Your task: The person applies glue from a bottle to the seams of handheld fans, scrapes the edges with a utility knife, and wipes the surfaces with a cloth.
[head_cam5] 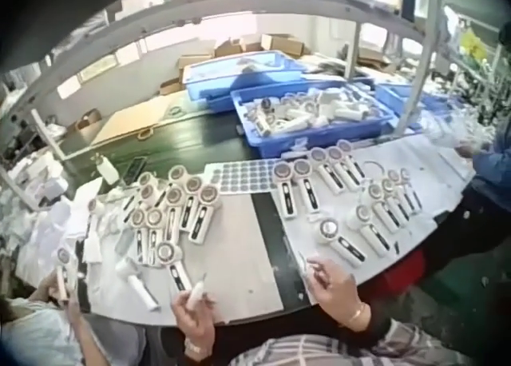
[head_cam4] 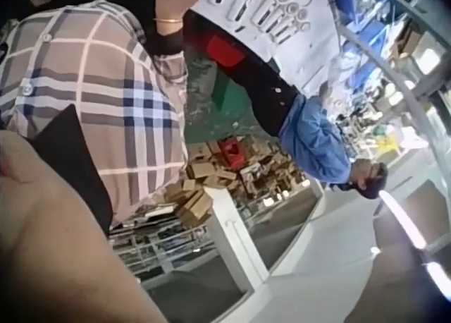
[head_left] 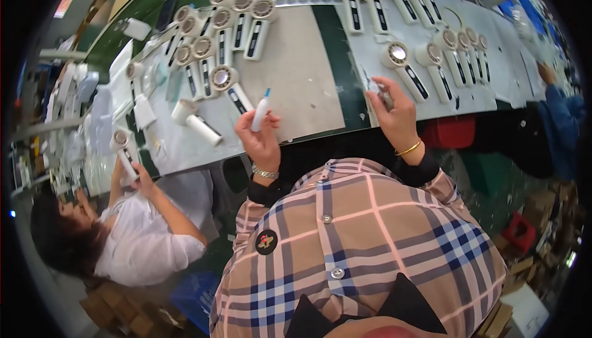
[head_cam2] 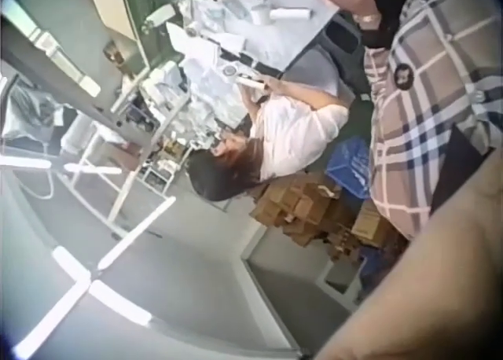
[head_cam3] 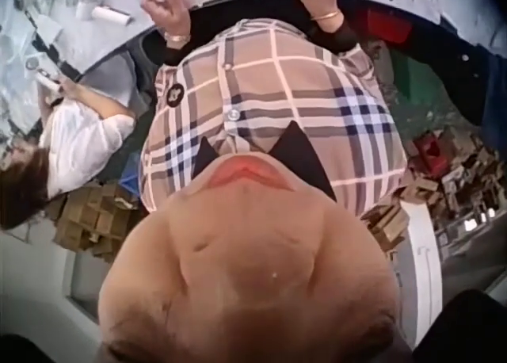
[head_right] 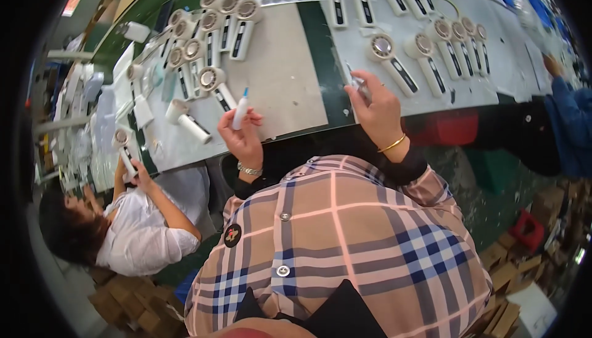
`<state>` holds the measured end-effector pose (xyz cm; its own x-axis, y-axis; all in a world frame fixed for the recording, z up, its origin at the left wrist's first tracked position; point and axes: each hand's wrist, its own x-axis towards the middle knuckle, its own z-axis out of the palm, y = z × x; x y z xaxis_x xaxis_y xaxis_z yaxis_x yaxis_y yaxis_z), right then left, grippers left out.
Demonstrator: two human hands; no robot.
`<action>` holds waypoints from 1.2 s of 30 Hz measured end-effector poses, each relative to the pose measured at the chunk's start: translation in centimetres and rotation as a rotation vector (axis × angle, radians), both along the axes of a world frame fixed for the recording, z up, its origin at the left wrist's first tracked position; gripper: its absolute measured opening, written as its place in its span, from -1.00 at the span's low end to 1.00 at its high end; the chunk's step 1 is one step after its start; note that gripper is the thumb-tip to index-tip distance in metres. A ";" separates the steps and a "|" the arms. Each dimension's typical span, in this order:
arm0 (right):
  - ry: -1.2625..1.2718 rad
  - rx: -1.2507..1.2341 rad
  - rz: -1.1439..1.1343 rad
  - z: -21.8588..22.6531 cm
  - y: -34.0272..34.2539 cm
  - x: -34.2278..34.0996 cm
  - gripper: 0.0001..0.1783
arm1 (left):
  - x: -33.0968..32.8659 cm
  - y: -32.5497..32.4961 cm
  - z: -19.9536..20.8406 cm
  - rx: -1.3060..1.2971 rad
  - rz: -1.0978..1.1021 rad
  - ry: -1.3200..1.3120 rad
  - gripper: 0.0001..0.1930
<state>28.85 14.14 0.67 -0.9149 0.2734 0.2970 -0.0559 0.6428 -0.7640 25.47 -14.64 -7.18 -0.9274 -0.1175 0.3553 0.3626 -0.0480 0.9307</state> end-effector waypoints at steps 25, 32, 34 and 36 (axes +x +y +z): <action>-0.261 0.447 -0.112 0.0 7.5 -1.1 -0.63 | 1.4 -1.1 1.9 -0.164 0.134 -0.086 -0.75; -0.293 0.165 0.373 0.6 1.9 -0.4 -0.68 | 0.3 1.4 4.4 -0.293 -0.016 0.046 -0.71; -0.371 0.189 0.490 1.1 0.4 -1.1 -0.68 | -0.1 2.3 4.4 -0.322 -0.026 0.074 -0.70; -0.449 0.214 0.609 1.4 -0.4 -2.2 -0.67 | -0.3 3.5 4.4 -0.261 -0.096 0.112 -0.70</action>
<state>26.70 13.77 2.05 -0.9302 -0.3364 -0.1470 -0.1612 0.7340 -0.6597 25.17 -11.10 -2.81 -0.8831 0.0773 0.4627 0.4692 0.1485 0.8705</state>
